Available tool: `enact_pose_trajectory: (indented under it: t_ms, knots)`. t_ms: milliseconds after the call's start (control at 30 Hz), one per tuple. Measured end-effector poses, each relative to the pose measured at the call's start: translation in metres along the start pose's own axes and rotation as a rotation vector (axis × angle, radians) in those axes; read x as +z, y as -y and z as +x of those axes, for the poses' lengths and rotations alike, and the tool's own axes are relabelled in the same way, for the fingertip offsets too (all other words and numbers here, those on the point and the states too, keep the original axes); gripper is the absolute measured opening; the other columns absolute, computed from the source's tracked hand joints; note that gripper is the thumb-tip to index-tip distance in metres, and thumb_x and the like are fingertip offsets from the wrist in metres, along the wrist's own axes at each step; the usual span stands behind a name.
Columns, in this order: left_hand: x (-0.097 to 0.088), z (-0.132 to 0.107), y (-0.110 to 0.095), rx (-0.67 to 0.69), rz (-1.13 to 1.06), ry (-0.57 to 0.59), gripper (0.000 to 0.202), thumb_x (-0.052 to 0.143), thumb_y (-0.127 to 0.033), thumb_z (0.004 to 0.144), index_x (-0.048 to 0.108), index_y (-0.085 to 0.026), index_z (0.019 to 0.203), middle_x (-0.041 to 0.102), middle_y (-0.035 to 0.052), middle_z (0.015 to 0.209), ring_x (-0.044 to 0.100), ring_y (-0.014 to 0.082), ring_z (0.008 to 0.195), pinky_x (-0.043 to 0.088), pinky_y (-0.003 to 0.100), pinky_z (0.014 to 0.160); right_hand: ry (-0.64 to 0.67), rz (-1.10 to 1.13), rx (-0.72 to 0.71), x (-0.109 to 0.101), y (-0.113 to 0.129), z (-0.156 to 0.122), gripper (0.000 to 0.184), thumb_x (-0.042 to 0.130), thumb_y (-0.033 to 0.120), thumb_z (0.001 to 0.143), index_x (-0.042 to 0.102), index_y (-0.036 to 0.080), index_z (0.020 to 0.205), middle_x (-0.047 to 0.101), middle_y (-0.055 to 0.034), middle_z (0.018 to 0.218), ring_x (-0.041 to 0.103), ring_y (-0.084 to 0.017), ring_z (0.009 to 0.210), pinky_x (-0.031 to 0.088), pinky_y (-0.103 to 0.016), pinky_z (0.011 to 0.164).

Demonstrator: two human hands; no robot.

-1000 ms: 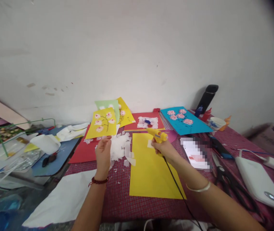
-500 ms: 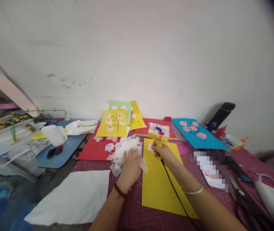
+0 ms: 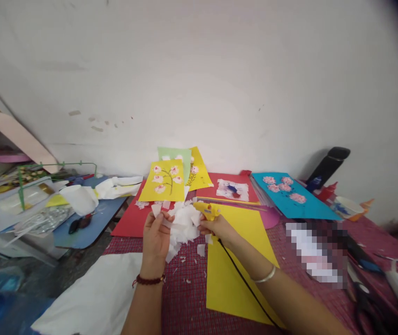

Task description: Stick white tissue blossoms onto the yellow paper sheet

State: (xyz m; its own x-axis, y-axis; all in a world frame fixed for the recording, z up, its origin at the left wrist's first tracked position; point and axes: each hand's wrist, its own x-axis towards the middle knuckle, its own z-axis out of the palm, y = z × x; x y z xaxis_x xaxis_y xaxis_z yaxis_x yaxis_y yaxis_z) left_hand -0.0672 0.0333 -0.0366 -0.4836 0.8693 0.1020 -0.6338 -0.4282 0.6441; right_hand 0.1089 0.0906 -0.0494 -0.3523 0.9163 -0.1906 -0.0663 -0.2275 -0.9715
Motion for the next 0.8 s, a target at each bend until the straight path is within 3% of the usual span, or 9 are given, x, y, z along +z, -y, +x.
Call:
enact_pose_trajectory:
  t_ms: [67,167,400,567,700,800]
  knots:
    - [-0.002,0.003,-0.002,-0.020,-0.033,-0.022,0.020,0.071,-0.013,0.063,0.059,-0.021,0.078,0.064,-0.0037,0.072,0.058,0.0078,0.065,0.047,0.023,0.069,0.010,0.038,0.014,0.003,-0.001,0.001,0.021,0.068,0.022,0.055,0.053,0.018,0.069,0.062,0.0006,0.073,0.061,-0.013,0.062,0.051,-0.026,0.059]
    - [0.000,0.000,0.005,-0.088,0.043,0.001,0.024,0.071,-0.014,0.064,0.060,-0.020,0.084,0.065,-0.0020,0.077,0.059,0.0070,0.064,0.046,0.020,0.066,-0.034,0.051,-0.010,-0.005,0.003,-0.006,0.023,0.068,0.025,0.057,0.053,0.018,0.072,0.063,-0.0008,0.077,0.061,-0.013,0.061,0.051,-0.027,0.060]
    - [0.022,-0.029,0.037,-0.299,0.406,0.244,0.057,0.067,-0.028,0.070,0.046,-0.019,0.121,0.067,0.0050,0.082,0.061,0.0123,0.061,0.047,0.027,0.062,-0.090,0.003,-0.130,-0.020,0.018,-0.043,0.024,0.066,0.034,0.063,0.052,0.019,0.075,0.059,0.0023,0.064,0.052,-0.008,0.048,0.041,-0.020,0.044]
    - [0.045,-0.048,0.051,-0.313,0.627,0.404,0.061,0.064,-0.028,0.071,0.042,-0.016,0.127,0.063,0.0000,0.069,0.059,0.0130,0.060,0.047,0.027,0.063,-0.067,-0.011,-0.193,-0.024,0.021,-0.059,0.022,0.065,0.036,0.065,0.053,0.018,0.071,0.055,0.0039,0.057,0.047,-0.007,0.044,0.035,-0.018,0.040]
    - [0.061,-0.060,0.054,-0.212,0.747,0.523,0.058,0.061,-0.022,0.071,0.044,-0.021,0.127,0.061,-0.0002,0.070,0.057,0.0133,0.063,0.047,0.027,0.064,-0.123,-0.008,-0.169,-0.030,0.030,-0.071,0.017,0.062,0.032,0.065,0.052,0.019,0.066,0.049,0.0068,0.048,0.043,-0.006,0.039,0.033,-0.018,0.039]
    - [0.071,-0.068,0.055,-0.148,0.807,0.563,0.059,0.061,-0.018,0.068,0.048,-0.024,0.125,0.057,-0.0011,0.068,0.053,0.0121,0.060,0.044,0.022,0.056,-0.198,0.028,-0.162,-0.036,0.034,-0.080,0.013,0.060,0.026,0.064,0.049,0.018,0.063,0.045,0.0081,0.045,0.038,-0.005,0.036,0.029,-0.017,0.037]
